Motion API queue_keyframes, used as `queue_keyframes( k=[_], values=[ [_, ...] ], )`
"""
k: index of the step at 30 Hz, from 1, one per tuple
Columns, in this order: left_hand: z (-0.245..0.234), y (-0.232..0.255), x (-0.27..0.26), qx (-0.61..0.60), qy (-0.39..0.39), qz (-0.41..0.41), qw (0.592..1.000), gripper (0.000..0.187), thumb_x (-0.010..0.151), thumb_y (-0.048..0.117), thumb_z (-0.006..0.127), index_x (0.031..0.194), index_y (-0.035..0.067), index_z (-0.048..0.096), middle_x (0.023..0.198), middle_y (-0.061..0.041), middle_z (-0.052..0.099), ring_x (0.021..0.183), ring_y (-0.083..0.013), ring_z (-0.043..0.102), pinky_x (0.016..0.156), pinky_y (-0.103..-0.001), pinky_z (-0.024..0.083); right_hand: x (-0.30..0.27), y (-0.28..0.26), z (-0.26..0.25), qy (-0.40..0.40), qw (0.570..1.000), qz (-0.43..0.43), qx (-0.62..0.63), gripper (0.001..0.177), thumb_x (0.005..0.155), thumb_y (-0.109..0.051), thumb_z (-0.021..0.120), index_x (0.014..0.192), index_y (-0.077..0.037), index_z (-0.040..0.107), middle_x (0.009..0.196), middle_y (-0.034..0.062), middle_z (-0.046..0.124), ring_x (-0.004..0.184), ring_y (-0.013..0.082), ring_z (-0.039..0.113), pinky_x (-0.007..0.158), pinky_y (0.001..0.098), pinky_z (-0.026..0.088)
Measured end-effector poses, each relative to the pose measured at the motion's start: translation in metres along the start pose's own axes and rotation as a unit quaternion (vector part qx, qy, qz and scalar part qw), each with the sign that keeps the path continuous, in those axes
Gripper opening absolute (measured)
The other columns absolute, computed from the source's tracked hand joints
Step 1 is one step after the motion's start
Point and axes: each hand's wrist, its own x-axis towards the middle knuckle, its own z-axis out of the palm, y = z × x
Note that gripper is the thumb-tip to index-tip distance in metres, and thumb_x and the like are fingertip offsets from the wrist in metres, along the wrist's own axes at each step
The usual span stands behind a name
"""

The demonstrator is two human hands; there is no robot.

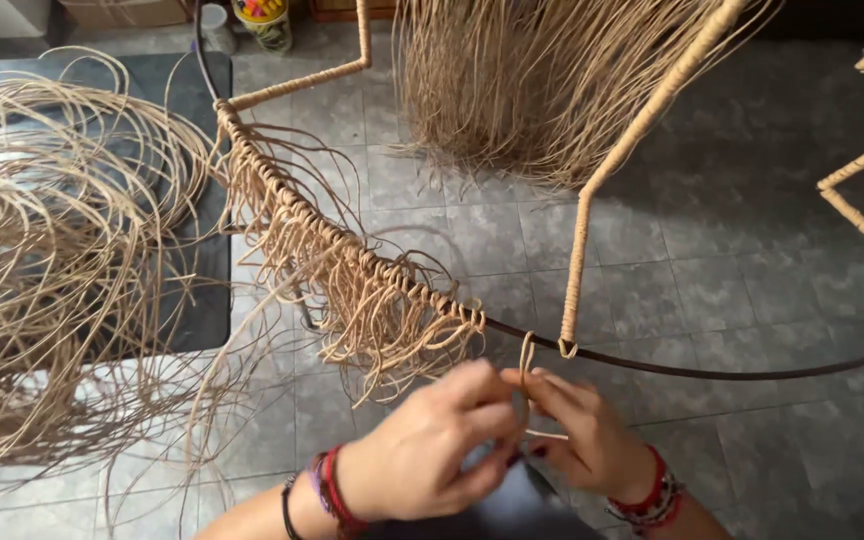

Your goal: Knotting and weaving natural fiber strands onto a circular frame to create a furniture component or decorative item.

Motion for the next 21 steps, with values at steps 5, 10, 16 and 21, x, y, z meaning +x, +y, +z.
queue_keyframes(
  k=[5, 10, 16, 21],
  values=[
    [0.004, -0.015, 0.005, 0.034, 0.021, 0.009, 0.999, 0.020, 0.104, 0.012, 0.042, 0.111, -0.002, 0.056, 0.117, -0.021, 0.051, 0.103, -0.0376, 0.056, 0.092, -0.043, 0.047, 0.032, -0.018, 0.001, 0.087, 0.981, -0.049, -0.166, 0.022, 0.100, -0.019, 0.053, 0.087, -0.004, 0.060, 0.075, 0.0109, 0.055, 0.064, 0.0300, 0.055, 0.061, 0.0425, 0.045],
    [0.023, -0.017, 0.016, 0.069, 0.202, -0.076, 0.974, 0.010, 0.106, 0.012, 0.054, 0.096, 0.009, 0.055, 0.087, -0.003, 0.065, 0.068, -0.0172, 0.065, 0.065, -0.028, 0.051, 0.030, -0.017, 0.016, 0.237, 0.924, -0.119, -0.275, 0.020, 0.099, -0.013, 0.060, 0.094, 0.005, 0.070, 0.074, 0.0099, 0.065, 0.057, 0.0250, 0.058, 0.055, 0.0383, 0.050],
    [0.006, -0.009, 0.021, 0.030, 0.220, -0.287, 0.932, 0.043, 0.088, 0.013, 0.071, 0.124, 0.018, 0.048, 0.052, 0.008, 0.054, 0.045, -0.0113, 0.045, 0.052, -0.026, 0.044, 0.022, -0.010, 0.027, 0.283, 0.918, -0.107, -0.257, 0.019, 0.100, -0.015, 0.063, 0.112, -0.002, 0.070, 0.073, 0.0086, 0.060, 0.055, 0.0228, 0.053, 0.053, 0.0381, 0.045],
    [0.004, -0.020, -0.011, -0.399, 0.258, -0.205, 0.855, 0.018, 0.102, 0.023, 0.046, 0.109, 0.007, 0.044, 0.092, -0.024, 0.071, 0.066, -0.0254, 0.066, 0.056, -0.030, 0.055, 0.024, -0.001, 0.025, 0.176, 0.983, 0.051, -0.029, 0.013, 0.096, -0.014, 0.061, 0.100, -0.007, 0.072, 0.084, 0.0014, 0.080, 0.076, 0.0158, 0.080, 0.072, 0.0287, 0.061]
  ],
)
